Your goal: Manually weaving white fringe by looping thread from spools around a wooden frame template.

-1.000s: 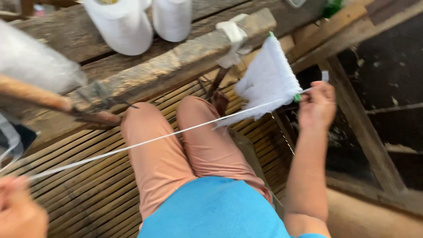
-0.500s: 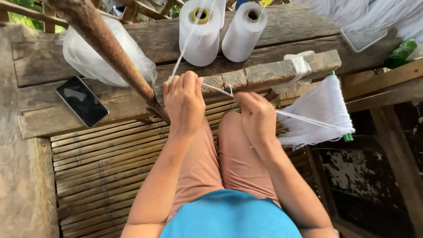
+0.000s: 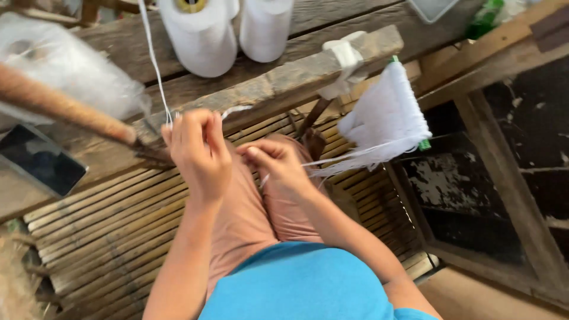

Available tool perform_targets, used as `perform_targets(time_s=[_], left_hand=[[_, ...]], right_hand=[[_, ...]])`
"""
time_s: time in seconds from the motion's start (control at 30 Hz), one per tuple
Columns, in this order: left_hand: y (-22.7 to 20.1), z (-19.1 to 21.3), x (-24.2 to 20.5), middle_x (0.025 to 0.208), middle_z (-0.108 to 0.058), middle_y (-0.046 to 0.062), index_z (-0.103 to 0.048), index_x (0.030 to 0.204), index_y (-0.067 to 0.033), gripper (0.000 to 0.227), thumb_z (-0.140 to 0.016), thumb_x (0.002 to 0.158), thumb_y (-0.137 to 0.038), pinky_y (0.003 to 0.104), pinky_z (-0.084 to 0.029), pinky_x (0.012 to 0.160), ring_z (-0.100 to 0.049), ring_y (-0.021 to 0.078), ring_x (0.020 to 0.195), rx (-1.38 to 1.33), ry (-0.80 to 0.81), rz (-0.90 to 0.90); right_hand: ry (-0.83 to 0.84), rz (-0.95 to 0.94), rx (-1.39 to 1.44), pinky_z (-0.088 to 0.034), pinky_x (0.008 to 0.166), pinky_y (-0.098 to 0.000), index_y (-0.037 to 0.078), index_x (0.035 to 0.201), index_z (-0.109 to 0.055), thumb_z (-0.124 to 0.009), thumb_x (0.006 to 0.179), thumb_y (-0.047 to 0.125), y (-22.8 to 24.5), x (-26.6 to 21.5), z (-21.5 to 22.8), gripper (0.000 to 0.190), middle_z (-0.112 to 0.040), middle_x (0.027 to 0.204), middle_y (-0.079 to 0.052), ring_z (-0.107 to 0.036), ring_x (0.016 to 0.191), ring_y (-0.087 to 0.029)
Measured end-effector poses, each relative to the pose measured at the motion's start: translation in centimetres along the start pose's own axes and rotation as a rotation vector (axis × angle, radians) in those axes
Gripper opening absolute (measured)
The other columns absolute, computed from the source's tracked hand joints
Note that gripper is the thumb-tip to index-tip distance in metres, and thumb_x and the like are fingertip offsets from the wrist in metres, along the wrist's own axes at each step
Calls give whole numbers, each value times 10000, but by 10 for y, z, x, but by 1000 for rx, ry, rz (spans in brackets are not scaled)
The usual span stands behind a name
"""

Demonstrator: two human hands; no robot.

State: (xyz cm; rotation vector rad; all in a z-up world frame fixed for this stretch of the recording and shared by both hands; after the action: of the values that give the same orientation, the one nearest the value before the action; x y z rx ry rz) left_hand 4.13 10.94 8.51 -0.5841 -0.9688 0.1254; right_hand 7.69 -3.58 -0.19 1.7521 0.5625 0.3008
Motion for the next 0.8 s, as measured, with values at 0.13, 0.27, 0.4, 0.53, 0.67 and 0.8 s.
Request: perform_targets(time_s=[0.13, 0.27, 0.4, 0.53, 0.67, 0.8], left_hand=[[-26, -5, -31, 814, -618, 1, -610, 911, -122, 183, -646, 1082, -175, 346, -376, 875, -553, 245, 702, -65, -56, 63], [-28, -11, -46, 772, -554, 9, -622, 883, -115, 178, -652, 1047, -179, 378, -326, 875, -539, 243, 691, -94, -80, -44], [-31, -19, -71, 739, -507, -9, -637, 820, -160, 157, -668, 973, -142, 421, -302, 828, -538, 231, 703, -152, 81, -277], [16, 4, -79, 807, -547, 19, -671, 909, -146, 134, -610, 1023, -110, 415, -287, 845, -550, 249, 752, -75, 124, -286], [60, 25, -61, 834, -513, 51, -660, 945, -117, 160, -672, 1101, -146, 430, -301, 874, -492, 289, 752, 153, 2, -259], [39, 38, -16, 864, -577, 37, -628, 930, -139, 271, -482, 1153, -186, 423, -259, 894, -541, 287, 852, 275, 97, -101]], right_hand=[[-207, 19, 471, -602, 846, -324, -31, 1176, -743, -652, 1012, 83, 28, -13, -41, 219, -753, 1049, -162, -724, 923, -160], [-331, 120, 571, -583, 807, -317, -38, 1065, -727, -708, 968, 57, 36, -22, -38, 138, -720, 989, -157, -705, 875, -179], [-407, 123, 240, -510, 677, -235, 4, 873, -737, -725, 947, 52, 41, -46, 18, 89, -594, 806, -65, -593, 721, -117], [-653, 219, 245, -551, 707, -255, 53, 912, -735, -679, 975, 55, 25, -101, 141, 84, -633, 888, -41, -622, 761, -120], [-1049, 228, 116, -533, 685, -174, 200, 918, -622, -644, 1026, 89, 47, -125, 280, 156, -672, 907, 81, -623, 698, -56], [-1094, 667, -297, -435, 487, -287, 117, 873, -558, -543, 822, -114, 151, -106, 325, 237, -589, 785, -122, -563, 585, -228]])
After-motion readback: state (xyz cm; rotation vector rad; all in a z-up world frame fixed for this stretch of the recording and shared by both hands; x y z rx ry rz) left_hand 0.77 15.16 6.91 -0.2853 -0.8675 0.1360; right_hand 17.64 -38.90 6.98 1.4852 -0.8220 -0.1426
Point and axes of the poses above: each hand's wrist, its own x-axis towards the middle knuckle, its own z-axis out of the back of the hand, y = z × x, the point moved 3 cm from there along x, towards the middle knuckle
